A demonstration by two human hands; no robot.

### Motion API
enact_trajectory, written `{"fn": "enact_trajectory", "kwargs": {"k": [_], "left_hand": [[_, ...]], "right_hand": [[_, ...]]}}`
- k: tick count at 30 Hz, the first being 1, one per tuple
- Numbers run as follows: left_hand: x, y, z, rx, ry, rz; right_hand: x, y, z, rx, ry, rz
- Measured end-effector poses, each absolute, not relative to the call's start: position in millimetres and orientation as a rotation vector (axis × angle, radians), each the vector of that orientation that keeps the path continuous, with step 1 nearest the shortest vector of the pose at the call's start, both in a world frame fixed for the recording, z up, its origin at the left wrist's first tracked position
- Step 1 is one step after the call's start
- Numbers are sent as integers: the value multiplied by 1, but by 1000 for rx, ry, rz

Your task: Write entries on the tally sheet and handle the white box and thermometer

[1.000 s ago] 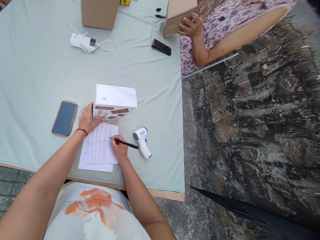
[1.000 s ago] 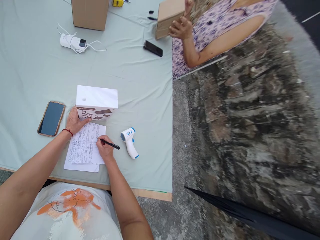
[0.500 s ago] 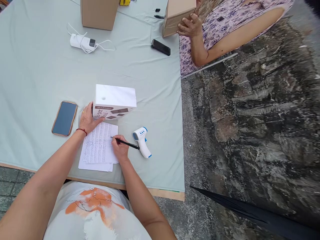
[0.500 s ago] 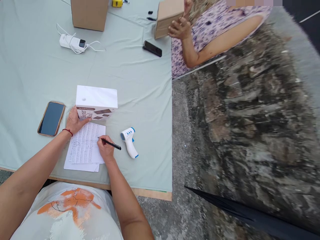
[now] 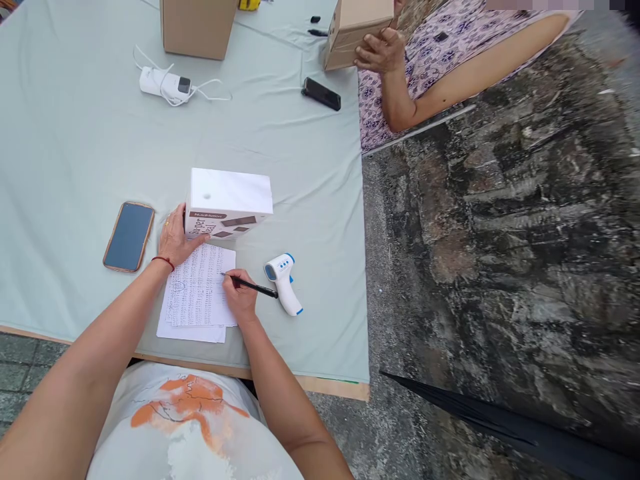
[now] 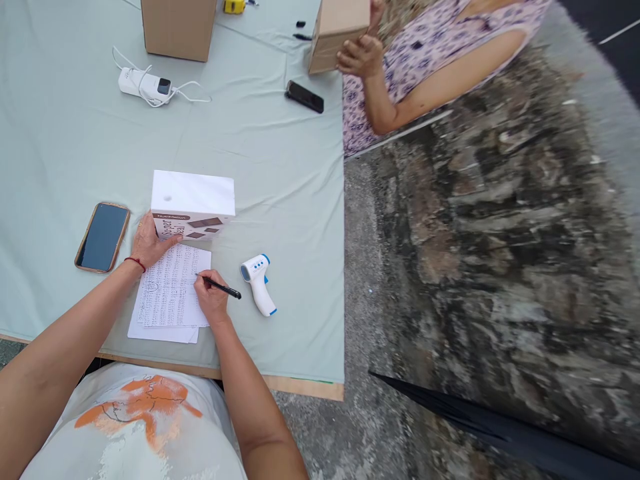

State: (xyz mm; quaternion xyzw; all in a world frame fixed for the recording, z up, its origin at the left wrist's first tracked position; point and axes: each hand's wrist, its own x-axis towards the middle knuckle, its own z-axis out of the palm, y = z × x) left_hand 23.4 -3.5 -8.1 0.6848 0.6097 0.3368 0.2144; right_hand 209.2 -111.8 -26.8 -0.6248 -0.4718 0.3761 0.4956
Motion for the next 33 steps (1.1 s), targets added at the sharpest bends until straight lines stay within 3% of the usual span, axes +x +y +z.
{"fn": "enact_trajectory", "kwargs": {"k": [24,33], "left_hand": [[23,-4,-6,1872,1685,921],[21,-4,-3,1868,1650,930]], "right_hand": [[208,-112,-30,-1542,-1163,859],[218,-119,-26,-1518,-1411,533]]}}
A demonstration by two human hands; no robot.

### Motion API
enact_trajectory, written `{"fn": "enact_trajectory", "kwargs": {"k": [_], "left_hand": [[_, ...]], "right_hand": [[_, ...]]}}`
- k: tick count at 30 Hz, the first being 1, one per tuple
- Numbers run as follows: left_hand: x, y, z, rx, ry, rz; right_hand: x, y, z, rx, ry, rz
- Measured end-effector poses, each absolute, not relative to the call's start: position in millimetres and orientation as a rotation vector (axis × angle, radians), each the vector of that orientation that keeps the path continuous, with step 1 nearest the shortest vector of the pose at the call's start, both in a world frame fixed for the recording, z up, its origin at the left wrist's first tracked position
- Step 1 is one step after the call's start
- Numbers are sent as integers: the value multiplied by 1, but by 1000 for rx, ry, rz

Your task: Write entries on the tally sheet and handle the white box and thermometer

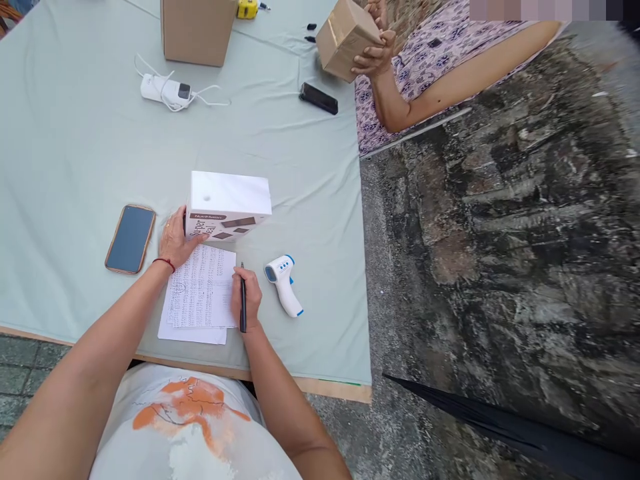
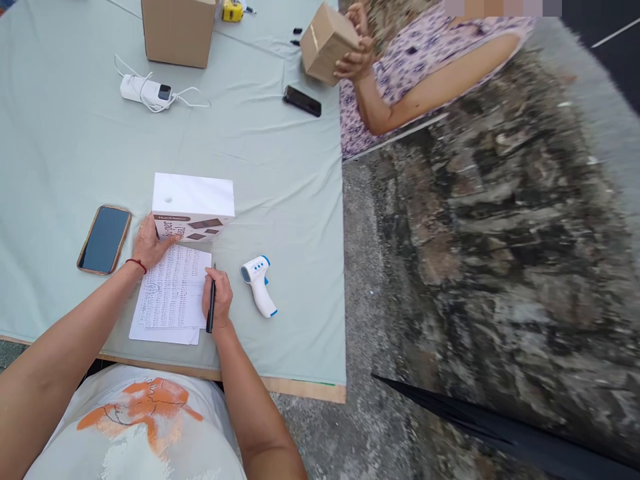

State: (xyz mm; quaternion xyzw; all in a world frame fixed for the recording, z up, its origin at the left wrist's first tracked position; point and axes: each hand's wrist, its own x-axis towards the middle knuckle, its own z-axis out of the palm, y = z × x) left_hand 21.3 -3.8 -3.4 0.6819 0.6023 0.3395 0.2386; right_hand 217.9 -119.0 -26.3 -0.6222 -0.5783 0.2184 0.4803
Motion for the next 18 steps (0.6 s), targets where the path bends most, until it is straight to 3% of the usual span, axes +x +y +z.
{"fn": "enact_trajectory", "kwargs": {"k": [6,12,15,18], "left_hand": [[20,-5,-3,1825,1645,986],[17,-6,-6,1794,1672,1033],[17,-6,-5,1806,1700,1010],[18,-7,-5,1851,1709,988]], "right_hand": [[217,-141,-24,-1585,-1761,245],[209,-161,-21,-1591,-1975,318],[227,-154,-19,-1585,-1889,323],[267,-137,-20,-1816,-1623,124]]}}
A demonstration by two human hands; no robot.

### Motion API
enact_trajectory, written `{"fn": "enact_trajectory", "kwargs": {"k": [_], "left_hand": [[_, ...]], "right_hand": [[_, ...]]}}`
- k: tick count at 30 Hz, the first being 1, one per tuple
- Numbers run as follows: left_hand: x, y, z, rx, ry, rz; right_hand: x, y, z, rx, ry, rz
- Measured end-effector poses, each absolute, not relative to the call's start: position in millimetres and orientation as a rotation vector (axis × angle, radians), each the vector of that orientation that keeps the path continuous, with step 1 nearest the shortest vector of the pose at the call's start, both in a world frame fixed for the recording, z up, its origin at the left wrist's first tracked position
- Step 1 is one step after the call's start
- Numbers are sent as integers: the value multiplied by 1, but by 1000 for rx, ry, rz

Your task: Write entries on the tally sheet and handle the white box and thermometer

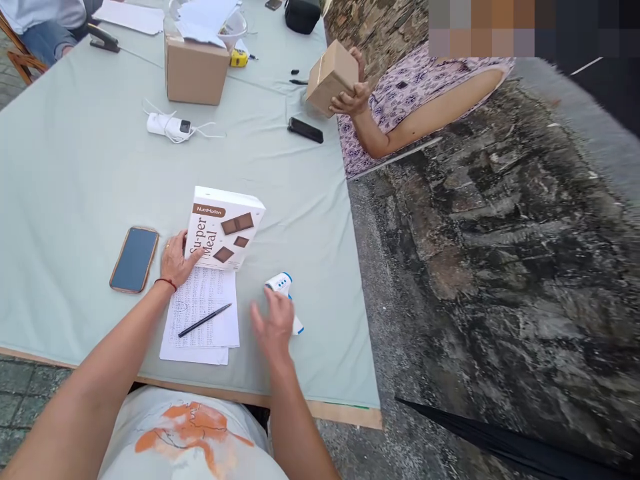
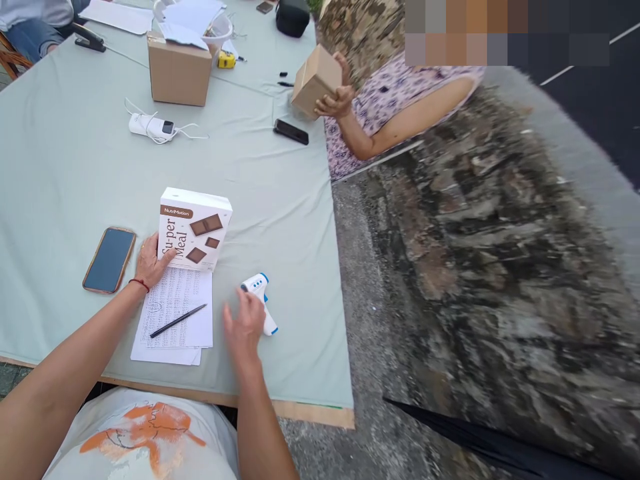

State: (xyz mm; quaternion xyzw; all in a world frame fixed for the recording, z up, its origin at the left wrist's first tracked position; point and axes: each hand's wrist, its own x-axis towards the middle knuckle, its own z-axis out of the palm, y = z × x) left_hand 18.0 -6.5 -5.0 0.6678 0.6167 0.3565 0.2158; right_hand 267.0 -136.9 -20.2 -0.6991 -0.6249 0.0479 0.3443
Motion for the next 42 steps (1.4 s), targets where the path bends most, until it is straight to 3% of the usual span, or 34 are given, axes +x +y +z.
{"fn": "enact_trajectory", "kwargs": {"k": [2,6,15,23,42], "left_hand": [[18,-7,-6,1885,1714,985],[17,-7,-10,1941,1708,992],[16,-5,-13,1927,1717,985],[13,-4,-19,1956,1743,938],[13,-9,-28,1964,1762,937]], "right_hand": [[298,-126,-23,-2068,-1509,116],[330,-115,-23,-2273,-1446,489],[232,-108,16,-1569,-1043,1144],[189,-81,20,-1397,-879,1327],[183,-82,18,-1383,-831,1364]]}}
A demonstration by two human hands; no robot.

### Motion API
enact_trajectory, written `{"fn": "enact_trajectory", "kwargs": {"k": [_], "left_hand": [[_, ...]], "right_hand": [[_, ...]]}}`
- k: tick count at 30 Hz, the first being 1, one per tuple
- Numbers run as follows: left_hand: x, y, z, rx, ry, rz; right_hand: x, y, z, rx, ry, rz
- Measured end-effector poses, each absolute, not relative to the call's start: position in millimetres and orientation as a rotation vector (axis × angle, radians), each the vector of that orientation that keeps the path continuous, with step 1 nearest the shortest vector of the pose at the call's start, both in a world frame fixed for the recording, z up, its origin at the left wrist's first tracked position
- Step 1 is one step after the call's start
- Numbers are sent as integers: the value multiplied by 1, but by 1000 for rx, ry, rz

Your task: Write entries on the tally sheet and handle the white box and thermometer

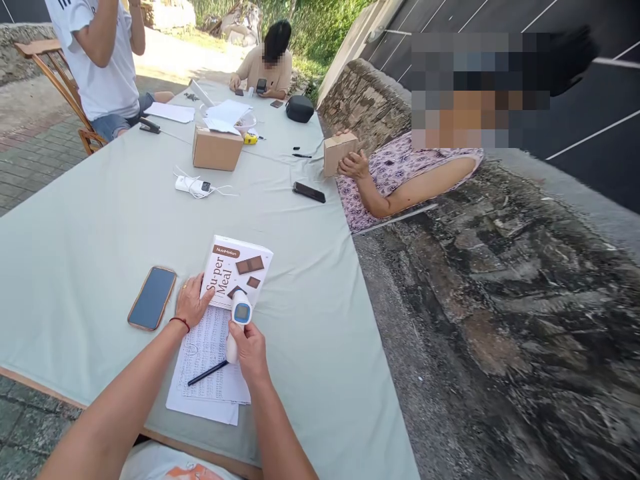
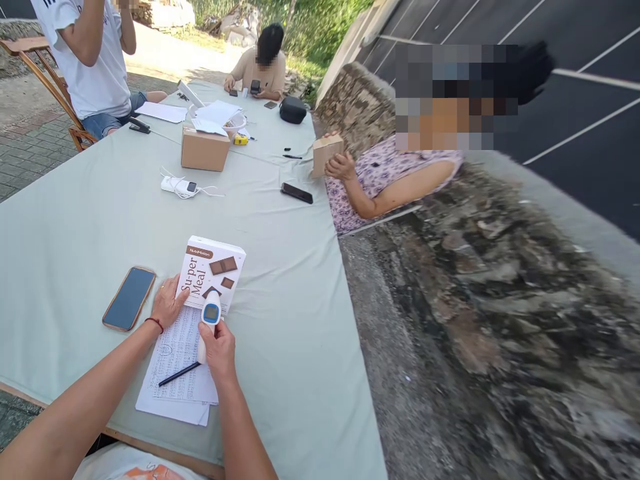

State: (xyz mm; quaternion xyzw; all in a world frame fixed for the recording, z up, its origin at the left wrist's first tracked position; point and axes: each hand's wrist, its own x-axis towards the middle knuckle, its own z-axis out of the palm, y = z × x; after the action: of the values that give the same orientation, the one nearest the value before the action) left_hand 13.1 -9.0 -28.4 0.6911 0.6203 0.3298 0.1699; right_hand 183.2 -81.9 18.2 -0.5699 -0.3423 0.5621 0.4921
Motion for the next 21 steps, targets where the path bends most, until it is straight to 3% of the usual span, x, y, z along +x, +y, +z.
{"fn": "enact_trajectory", "kwargs": {"k": [21], "left_hand": [[8,4,-23,1989,1739,1005]], "right_hand": [[233,-115,67,-1463,-691,1222]]}}
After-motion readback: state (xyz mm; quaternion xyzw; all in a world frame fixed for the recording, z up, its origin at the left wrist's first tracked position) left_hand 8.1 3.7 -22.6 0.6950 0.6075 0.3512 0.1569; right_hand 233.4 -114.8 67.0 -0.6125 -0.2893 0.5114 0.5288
